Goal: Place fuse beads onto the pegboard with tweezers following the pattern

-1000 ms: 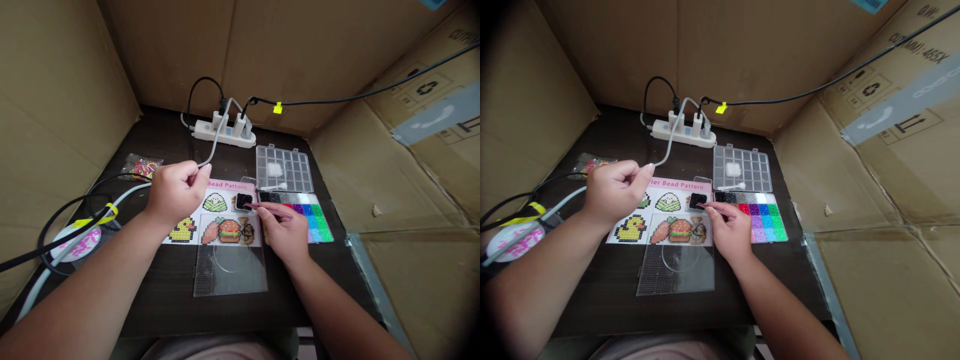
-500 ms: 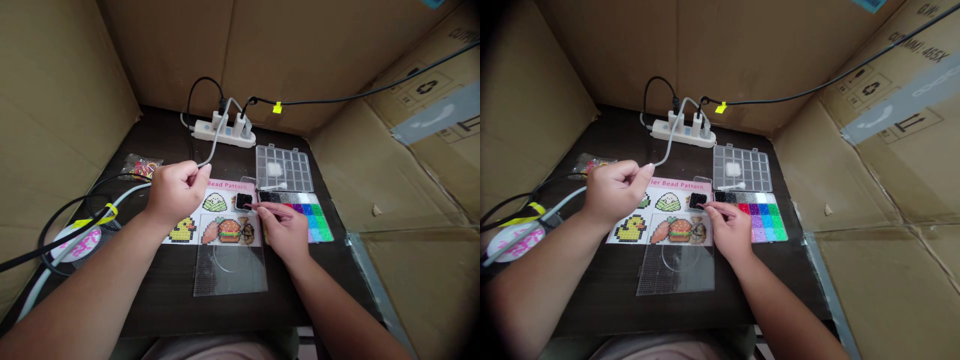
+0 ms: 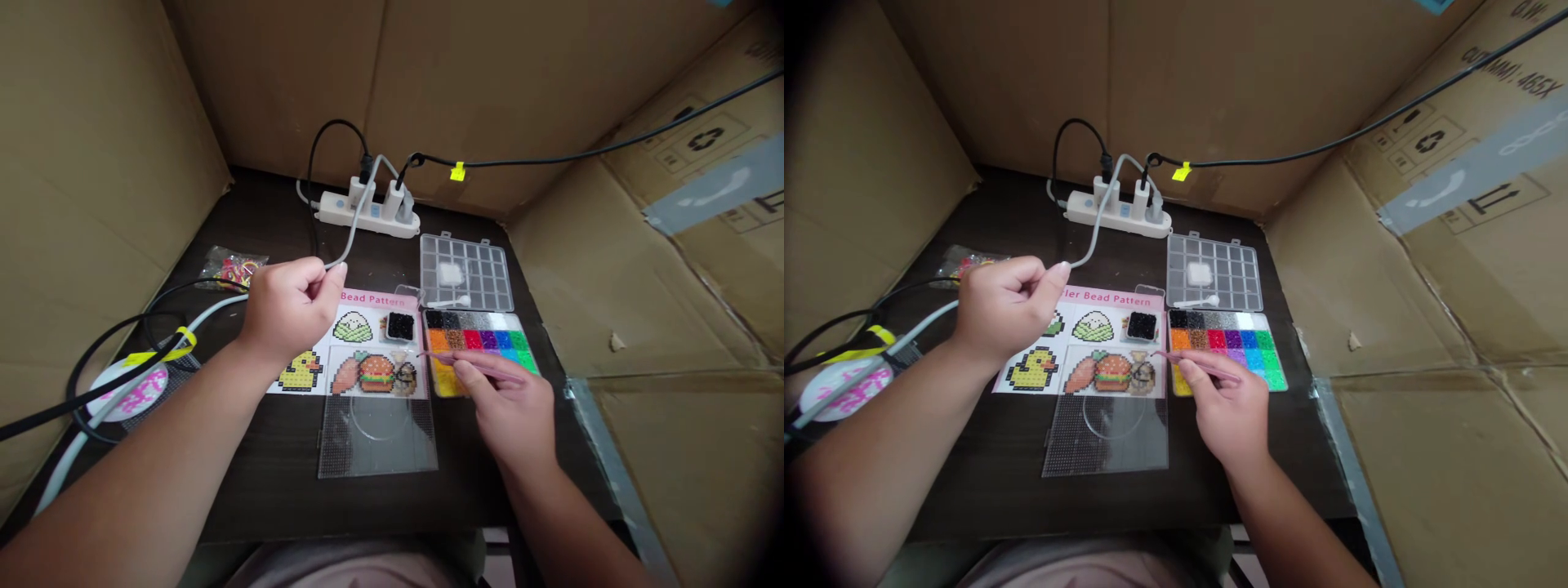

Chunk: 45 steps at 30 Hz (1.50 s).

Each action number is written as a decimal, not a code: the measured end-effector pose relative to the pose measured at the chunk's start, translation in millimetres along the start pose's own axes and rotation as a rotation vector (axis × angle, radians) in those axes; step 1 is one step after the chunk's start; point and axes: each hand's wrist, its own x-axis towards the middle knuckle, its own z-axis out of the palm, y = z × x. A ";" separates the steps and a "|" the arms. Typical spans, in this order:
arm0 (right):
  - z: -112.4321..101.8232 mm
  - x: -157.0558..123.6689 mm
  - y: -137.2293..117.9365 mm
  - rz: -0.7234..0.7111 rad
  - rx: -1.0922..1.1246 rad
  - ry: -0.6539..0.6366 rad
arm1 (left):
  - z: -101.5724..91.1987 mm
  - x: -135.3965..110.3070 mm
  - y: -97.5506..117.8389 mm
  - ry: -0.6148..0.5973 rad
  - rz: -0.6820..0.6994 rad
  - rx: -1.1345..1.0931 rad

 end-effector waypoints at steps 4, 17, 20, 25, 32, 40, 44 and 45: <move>-5.2 -15.1 9.1 0.001 -0.066 -0.041 | 1.1 -0.6 -0.7 0.002 0.018 -0.006; -6.7 -25.5 20.3 -0.061 -0.068 -0.070 | 3.7 -0.1 -2.6 0.006 0.042 -0.004; -6.2 -25.6 21.5 -0.067 -0.080 -0.094 | 3.3 -0.2 -2.8 0.011 0.049 -0.008; -6.1 -25.5 22.8 -0.086 -0.094 -0.111 | 3.2 -0.1 -3.0 0.009 0.052 -0.019; -7.3 -26.0 21.7 -0.091 -0.107 -0.127 | 3.8 -0.3 -2.9 0.000 0.044 -0.013; -6.5 -25.7 22.7 -0.086 -0.102 -0.127 | 3.0 -0.4 -1.3 -0.003 0.036 -0.010; -7.2 -26.0 21.1 -0.088 -0.116 -0.115 | 3.0 -0.7 -1.2 -0.009 0.026 -0.005; -7.5 -26.0 20.4 -0.090 -0.116 -0.111 | 3.0 -0.7 -1.4 -0.006 0.027 -0.004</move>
